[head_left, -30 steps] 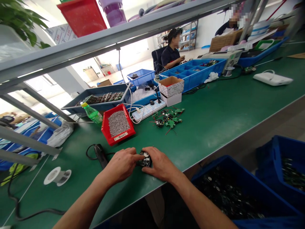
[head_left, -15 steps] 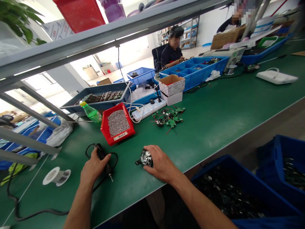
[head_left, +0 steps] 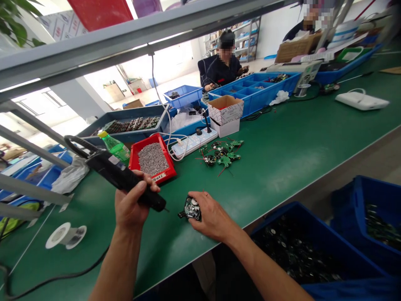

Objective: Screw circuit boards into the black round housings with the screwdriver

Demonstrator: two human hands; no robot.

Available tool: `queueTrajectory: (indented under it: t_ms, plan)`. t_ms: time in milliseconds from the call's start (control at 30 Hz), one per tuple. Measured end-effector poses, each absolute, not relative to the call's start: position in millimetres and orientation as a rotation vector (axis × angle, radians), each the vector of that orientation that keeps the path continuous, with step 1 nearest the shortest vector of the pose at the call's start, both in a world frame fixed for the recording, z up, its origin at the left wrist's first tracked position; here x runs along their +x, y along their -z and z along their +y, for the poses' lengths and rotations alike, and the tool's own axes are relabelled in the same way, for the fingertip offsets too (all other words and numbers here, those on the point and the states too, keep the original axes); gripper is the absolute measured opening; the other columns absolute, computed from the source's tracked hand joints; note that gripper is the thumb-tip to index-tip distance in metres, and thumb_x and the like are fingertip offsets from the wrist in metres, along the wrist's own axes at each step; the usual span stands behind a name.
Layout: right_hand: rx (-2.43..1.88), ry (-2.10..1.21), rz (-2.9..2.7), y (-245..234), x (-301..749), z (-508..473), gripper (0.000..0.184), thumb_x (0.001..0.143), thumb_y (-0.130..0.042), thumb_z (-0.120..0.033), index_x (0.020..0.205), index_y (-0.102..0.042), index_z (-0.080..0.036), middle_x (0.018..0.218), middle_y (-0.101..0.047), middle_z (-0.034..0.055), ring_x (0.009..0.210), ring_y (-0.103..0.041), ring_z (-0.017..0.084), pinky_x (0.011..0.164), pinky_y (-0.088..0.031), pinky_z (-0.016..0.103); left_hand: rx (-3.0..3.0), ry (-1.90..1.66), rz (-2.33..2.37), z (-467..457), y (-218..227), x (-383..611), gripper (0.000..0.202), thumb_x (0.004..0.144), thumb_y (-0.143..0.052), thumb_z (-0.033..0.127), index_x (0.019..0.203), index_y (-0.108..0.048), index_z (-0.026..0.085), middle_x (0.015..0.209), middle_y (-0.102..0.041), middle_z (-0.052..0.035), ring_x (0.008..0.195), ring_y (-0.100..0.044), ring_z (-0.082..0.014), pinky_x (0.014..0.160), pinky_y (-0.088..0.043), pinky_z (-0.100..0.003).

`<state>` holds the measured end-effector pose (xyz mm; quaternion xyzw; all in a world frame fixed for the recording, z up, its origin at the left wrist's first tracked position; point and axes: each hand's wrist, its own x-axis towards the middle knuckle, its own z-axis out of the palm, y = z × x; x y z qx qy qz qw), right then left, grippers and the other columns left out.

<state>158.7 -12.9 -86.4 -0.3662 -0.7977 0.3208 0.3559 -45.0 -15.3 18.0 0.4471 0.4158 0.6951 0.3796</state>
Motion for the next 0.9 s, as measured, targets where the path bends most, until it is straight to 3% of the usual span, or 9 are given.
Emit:
queueTrajectory:
  t_ms: [133, 233, 367, 900]
  plan:
    - [-0.953, -0.84, -2.058, 87, 159, -12, 0.067, 0.071, -0.07, -0.017, 0.133, -0.045, -0.018, 0.121, -0.059, 0.0098, 0.111, -0.051, 0.026, 0.101, -0.045, 0.043, 1.35, -1.718, 0.848, -3, -16, -13, 0.03, 0.075, -0.074, 0.025, 0.1, -0.058, 0.021, 0.069, -0.057, 0.0023, 0.057, -0.06, -0.0138, 0.059, -0.053, -0.03]
    - [-0.945, -0.849, -2.065, 87, 159, -11, 0.067, 0.071, -0.071, -0.017, 0.133, -0.045, -0.018, 0.121, -0.06, 0.0097, 0.11, -0.051, 0.026, 0.1, -0.046, 0.043, 1.399, -1.698, 0.732, 0, -10, -2, 0.039, 0.075, -0.075, 0.048, 0.097, -0.059, 0.019, 0.069, -0.057, 0.0011, 0.053, -0.058, -0.0139, 0.054, -0.052, -0.03]
    - [-0.94, -0.855, -2.07, 87, 159, -11, 0.069, 0.071, -0.072, -0.016, 0.133, -0.045, -0.018, 0.122, -0.06, 0.0097, 0.111, -0.051, 0.026, 0.101, -0.045, 0.043, 1.34, -1.66, 0.695, 0, -5, 1, 0.06, 0.072, -0.06, 0.076, 0.09, -0.061, 0.018, 0.067, -0.056, -0.0006, 0.052, -0.057, -0.0156, 0.05, -0.051, -0.031]
    - [-0.964, -0.872, -2.075, 86, 158, -11, 0.067, 0.071, -0.075, -0.016, 0.131, -0.046, -0.017, 0.119, -0.06, 0.0096, 0.109, -0.051, 0.027, 0.098, -0.046, 0.043, 1.372, -1.638, 0.666, -3, 5, 2, 0.063, 0.072, -0.059, 0.078, 0.09, -0.061, 0.018, 0.067, -0.057, -0.0011, 0.051, -0.057, -0.0158, 0.048, -0.05, -0.03]
